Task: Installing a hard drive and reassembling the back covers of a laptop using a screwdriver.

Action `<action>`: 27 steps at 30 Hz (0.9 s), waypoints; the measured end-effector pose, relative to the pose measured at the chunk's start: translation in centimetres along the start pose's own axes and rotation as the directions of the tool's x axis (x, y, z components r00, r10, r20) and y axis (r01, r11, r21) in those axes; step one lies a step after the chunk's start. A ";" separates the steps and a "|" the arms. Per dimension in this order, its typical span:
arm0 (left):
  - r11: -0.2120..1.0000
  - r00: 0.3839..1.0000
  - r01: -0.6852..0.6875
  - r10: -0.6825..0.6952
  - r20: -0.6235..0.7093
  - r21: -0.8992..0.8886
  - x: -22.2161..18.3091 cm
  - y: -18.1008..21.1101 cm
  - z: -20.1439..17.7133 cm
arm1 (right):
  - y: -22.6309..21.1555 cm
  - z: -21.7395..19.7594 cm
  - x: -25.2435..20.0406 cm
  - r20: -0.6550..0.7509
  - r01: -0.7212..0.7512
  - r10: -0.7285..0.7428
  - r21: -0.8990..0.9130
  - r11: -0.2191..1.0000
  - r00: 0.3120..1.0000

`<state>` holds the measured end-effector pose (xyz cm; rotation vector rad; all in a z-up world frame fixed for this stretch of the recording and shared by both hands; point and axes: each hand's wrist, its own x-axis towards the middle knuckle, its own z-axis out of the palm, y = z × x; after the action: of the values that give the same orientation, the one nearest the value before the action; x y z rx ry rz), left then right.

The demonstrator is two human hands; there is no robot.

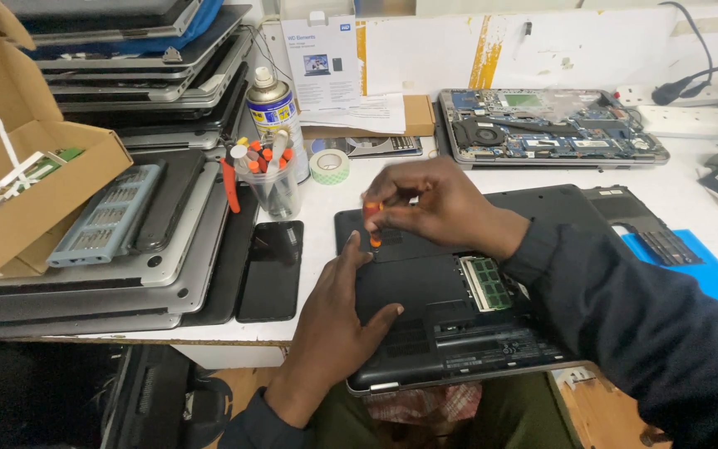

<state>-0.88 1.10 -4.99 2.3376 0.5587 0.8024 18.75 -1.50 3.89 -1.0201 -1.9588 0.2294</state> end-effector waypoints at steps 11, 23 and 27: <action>0.999 0.999 0.033 -0.033 -0.007 -0.001 0.3 -0.4 0.2 | 1.2 -1.2 -0.5 -0.093 0.118 -0.129 -0.112 0.987 0.987; 0.994 0.998 0.027 -0.033 -0.056 -0.103 1.1 -1.2 -0.5 | 0.3 -0.3 -0.3 0.004 0.126 -0.127 -0.173 0.977 0.992; 0.942 0.991 0.097 -0.120 -0.053 -0.322 3.1 -0.6 -1.8 | 0.7 0.1 -0.3 -0.098 0.050 -0.048 0.018 0.999 0.994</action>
<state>0.07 3.95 -2.93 1.9723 0.5389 0.8582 19.11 -1.30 3.27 -0.9511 -1.8865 0.1689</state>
